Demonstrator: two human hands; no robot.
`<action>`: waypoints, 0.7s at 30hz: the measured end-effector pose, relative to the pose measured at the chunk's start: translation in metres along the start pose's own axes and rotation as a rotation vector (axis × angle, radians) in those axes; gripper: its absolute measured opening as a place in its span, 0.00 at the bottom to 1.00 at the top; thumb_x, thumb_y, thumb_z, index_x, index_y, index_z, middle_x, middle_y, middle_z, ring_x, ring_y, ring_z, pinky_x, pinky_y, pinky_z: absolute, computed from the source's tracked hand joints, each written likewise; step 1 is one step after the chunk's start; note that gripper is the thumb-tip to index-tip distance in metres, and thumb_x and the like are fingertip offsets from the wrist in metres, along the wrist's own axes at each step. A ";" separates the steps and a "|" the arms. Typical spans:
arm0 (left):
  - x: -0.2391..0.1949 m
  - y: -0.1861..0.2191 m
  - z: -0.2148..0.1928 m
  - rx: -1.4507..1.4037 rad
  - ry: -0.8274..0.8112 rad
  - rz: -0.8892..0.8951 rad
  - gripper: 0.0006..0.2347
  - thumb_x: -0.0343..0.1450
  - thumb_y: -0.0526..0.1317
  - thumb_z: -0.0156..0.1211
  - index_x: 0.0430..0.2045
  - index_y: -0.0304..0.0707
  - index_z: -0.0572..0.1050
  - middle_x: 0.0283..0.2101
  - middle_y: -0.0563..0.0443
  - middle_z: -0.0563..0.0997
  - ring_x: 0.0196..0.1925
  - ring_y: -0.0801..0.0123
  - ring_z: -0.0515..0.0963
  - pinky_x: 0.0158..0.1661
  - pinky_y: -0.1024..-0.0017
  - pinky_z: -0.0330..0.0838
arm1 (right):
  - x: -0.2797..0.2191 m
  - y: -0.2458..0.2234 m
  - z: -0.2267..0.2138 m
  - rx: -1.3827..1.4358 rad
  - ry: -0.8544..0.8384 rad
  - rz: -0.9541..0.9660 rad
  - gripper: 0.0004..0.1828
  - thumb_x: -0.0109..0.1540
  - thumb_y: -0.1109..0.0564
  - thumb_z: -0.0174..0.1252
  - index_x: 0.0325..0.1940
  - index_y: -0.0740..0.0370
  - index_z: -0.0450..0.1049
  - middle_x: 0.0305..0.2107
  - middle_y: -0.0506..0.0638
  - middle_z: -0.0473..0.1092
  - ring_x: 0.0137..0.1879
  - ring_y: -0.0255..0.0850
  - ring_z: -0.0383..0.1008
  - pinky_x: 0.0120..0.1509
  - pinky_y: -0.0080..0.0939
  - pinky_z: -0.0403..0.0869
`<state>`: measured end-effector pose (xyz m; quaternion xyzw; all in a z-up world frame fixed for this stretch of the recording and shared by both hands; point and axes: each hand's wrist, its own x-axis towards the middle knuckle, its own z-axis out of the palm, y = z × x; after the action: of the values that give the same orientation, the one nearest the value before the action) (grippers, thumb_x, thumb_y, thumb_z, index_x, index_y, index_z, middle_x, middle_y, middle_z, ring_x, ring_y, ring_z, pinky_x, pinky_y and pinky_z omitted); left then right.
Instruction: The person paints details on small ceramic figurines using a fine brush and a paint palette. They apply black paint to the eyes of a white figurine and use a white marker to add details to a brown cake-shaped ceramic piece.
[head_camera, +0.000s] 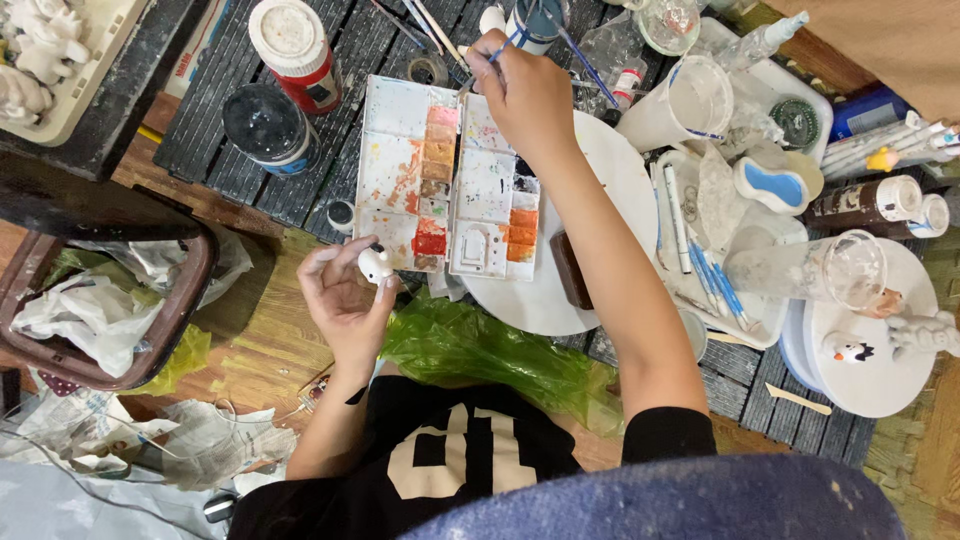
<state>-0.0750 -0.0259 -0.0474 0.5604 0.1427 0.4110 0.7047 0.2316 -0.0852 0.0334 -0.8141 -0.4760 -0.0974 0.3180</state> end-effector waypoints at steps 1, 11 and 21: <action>0.000 0.000 0.000 0.013 0.003 -0.001 0.28 0.70 0.21 0.63 0.60 0.41 0.56 0.62 0.33 0.74 0.65 0.63 0.74 0.69 0.65 0.66 | 0.000 -0.001 0.000 -0.017 0.003 -0.015 0.07 0.71 0.50 0.57 0.44 0.54 0.72 0.22 0.45 0.76 0.28 0.44 0.79 0.31 0.45 0.70; 0.002 0.002 -0.002 0.011 0.009 0.004 0.28 0.71 0.21 0.63 0.61 0.41 0.56 0.62 0.34 0.75 0.64 0.64 0.74 0.68 0.66 0.66 | 0.002 -0.003 0.006 -0.048 0.052 -0.063 0.08 0.72 0.50 0.57 0.44 0.54 0.72 0.22 0.47 0.75 0.28 0.47 0.77 0.31 0.47 0.70; 0.002 0.010 0.000 0.109 -0.016 0.027 0.29 0.69 0.22 0.66 0.60 0.39 0.57 0.61 0.35 0.75 0.66 0.60 0.75 0.67 0.66 0.67 | -0.010 0.048 0.005 0.650 0.095 0.222 0.13 0.76 0.49 0.48 0.48 0.59 0.70 0.30 0.48 0.75 0.33 0.36 0.79 0.33 0.38 0.74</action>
<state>-0.0783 -0.0239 -0.0375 0.6033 0.1514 0.4075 0.6686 0.2661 -0.1056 0.0046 -0.7118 -0.3753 0.0566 0.5911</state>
